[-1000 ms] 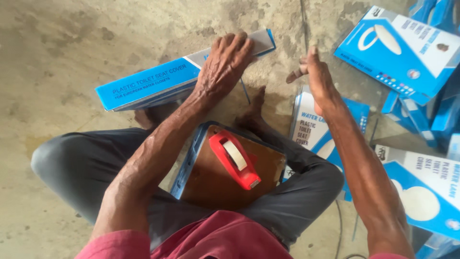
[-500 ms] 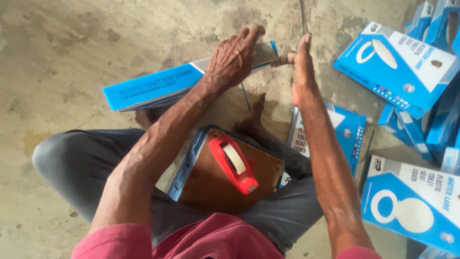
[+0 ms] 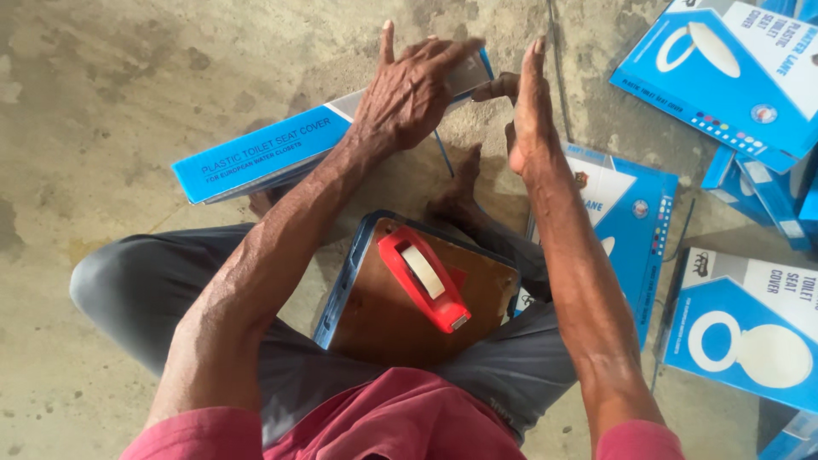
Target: The person sits on the floor and repeatedly folds and tapes blue and white cardboard boxes labeled 'WATER LANE'. They use a red handheld tape dispenser to seal the boxes and place them in a growing stack.
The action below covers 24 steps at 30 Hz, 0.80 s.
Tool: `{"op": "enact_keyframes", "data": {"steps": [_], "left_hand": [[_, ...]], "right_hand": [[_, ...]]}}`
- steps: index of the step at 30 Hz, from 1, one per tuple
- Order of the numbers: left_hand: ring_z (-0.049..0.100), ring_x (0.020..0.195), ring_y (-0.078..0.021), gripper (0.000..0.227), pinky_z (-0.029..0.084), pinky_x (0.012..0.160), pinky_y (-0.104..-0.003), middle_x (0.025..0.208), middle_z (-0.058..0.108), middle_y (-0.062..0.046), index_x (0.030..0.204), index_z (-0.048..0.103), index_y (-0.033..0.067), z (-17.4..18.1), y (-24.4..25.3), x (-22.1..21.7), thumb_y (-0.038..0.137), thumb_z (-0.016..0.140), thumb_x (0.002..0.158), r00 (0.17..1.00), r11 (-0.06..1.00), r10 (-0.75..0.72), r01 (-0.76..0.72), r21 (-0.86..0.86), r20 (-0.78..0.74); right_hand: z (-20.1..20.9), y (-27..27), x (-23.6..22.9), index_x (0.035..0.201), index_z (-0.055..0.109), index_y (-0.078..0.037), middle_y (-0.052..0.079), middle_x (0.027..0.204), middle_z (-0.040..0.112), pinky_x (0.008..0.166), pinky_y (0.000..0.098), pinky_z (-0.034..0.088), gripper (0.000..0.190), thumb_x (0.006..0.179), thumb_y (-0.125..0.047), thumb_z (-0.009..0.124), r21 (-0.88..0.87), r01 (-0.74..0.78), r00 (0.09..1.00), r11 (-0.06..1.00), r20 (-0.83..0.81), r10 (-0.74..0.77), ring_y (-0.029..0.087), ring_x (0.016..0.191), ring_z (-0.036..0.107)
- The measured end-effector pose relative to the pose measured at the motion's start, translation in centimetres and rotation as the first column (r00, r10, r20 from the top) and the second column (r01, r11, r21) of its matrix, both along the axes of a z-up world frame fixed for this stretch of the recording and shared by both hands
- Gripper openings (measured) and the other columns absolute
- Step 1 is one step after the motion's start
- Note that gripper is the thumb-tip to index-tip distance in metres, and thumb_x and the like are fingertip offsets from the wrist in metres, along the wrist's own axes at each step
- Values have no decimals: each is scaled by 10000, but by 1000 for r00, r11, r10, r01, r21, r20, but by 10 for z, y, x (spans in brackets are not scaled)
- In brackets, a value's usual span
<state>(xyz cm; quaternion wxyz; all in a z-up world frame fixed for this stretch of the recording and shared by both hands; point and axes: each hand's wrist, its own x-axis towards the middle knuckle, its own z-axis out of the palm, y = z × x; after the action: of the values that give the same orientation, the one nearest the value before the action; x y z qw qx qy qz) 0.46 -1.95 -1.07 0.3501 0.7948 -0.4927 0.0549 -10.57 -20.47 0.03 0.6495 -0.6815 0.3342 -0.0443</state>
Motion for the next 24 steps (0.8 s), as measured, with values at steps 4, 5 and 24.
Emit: {"op": "enact_keyframes", "data": {"steps": [4, 5, 24], "left_hand": [[754, 982, -305, 688, 285, 1193, -661, 976, 779, -168, 1578, 377, 117, -7, -12, 9, 561, 350, 1052, 961, 998, 48, -38, 41, -271], [753, 918, -309, 728, 378, 1038, -624, 957, 769, -171, 1545, 422, 117, -8, -16, 12, 623, 338, 1027, 955, 995, 88, -70, 71, -284], [752, 725, -265, 416, 574, 635, -456, 859, 775, -120, 1010, 804, 110, -2, -29, 12, 474, 767, 812, 925, 966, 252, -221, 136, -283]], "right_hand": [[-6, 1, -4, 868, 707, -78, 107, 1098, 765, 1127, 735, 96, 954, 861, -856, 154, 4, 29, 999, 1000, -22, -28, 352, 1533, 257], [-9, 1, -4, 868, 701, -80, 113, 1080, 768, 1120, 746, 96, 951, 865, -855, 149, 7, 43, 999, 999, -25, -43, 352, 1532, 277], [-64, 40, -19, 982, 745, 10, 53, 896, 711, 861, 317, 502, 150, 949, -136, 742, 44, 180, 855, 983, 487, -178, 134, 857, 621]]}}
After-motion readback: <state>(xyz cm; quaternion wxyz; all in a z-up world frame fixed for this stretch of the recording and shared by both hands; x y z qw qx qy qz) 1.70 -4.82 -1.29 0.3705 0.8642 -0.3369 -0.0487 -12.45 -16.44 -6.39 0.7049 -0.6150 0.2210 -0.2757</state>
